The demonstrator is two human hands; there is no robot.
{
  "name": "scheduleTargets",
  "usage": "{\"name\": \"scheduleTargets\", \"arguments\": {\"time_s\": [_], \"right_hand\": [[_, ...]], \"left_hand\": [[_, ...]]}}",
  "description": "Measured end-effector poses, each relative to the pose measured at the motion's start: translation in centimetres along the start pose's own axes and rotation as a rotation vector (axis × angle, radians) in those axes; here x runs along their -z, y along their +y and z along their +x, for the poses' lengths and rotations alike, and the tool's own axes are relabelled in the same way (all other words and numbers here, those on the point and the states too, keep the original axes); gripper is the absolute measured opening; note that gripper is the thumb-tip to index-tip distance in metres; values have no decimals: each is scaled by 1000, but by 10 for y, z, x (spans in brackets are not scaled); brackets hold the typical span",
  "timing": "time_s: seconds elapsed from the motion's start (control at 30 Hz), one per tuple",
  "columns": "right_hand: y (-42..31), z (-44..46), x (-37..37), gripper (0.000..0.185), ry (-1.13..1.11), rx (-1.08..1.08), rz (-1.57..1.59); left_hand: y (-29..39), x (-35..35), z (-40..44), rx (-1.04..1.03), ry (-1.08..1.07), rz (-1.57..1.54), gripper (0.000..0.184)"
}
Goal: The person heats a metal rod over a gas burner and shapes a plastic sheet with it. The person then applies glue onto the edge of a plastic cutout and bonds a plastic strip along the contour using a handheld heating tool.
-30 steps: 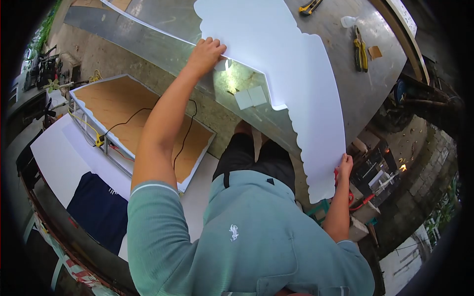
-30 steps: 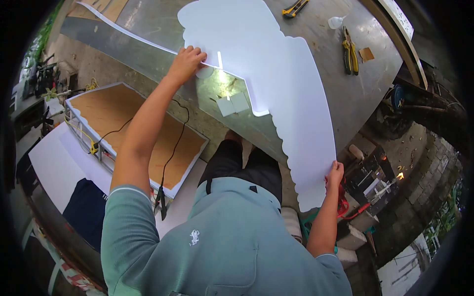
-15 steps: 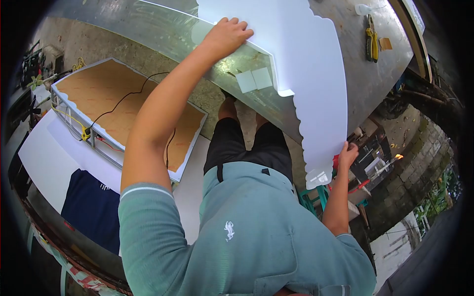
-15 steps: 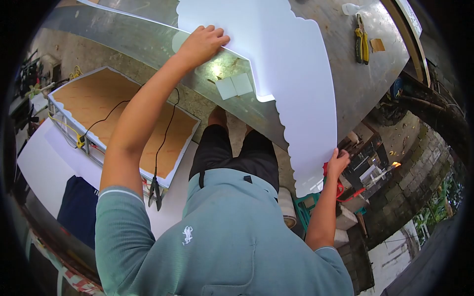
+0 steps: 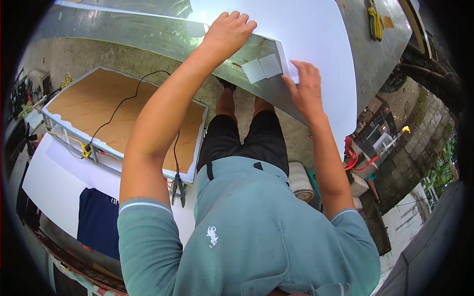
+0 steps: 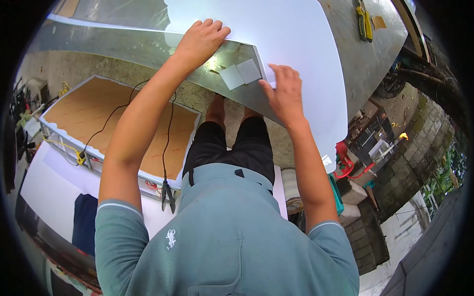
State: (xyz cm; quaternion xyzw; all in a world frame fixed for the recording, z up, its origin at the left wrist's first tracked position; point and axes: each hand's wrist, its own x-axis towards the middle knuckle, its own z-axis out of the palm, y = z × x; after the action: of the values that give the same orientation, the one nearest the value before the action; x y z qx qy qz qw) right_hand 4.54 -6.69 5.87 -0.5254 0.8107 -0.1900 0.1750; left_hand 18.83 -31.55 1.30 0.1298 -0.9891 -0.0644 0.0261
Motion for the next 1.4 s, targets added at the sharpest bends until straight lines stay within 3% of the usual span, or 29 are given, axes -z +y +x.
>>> {"name": "scheduleTargets", "arguments": {"time_s": [0.33,0.63,1.13,1.4], "right_hand": [[-1,2,-24,34,-48,-2,-171],[-7,1,-43,21,205,-80,-153],[-3,12,-32,14,115,8,-214],[0,11,-33,14,124,16,-187]], "left_hand": [[4,3,-1,-18,31,27,11],[3,4,5,2,29,-56,11],[8,10,2,34,-88,-123,21],[15,6,1,40,-3,-138,20]]}}
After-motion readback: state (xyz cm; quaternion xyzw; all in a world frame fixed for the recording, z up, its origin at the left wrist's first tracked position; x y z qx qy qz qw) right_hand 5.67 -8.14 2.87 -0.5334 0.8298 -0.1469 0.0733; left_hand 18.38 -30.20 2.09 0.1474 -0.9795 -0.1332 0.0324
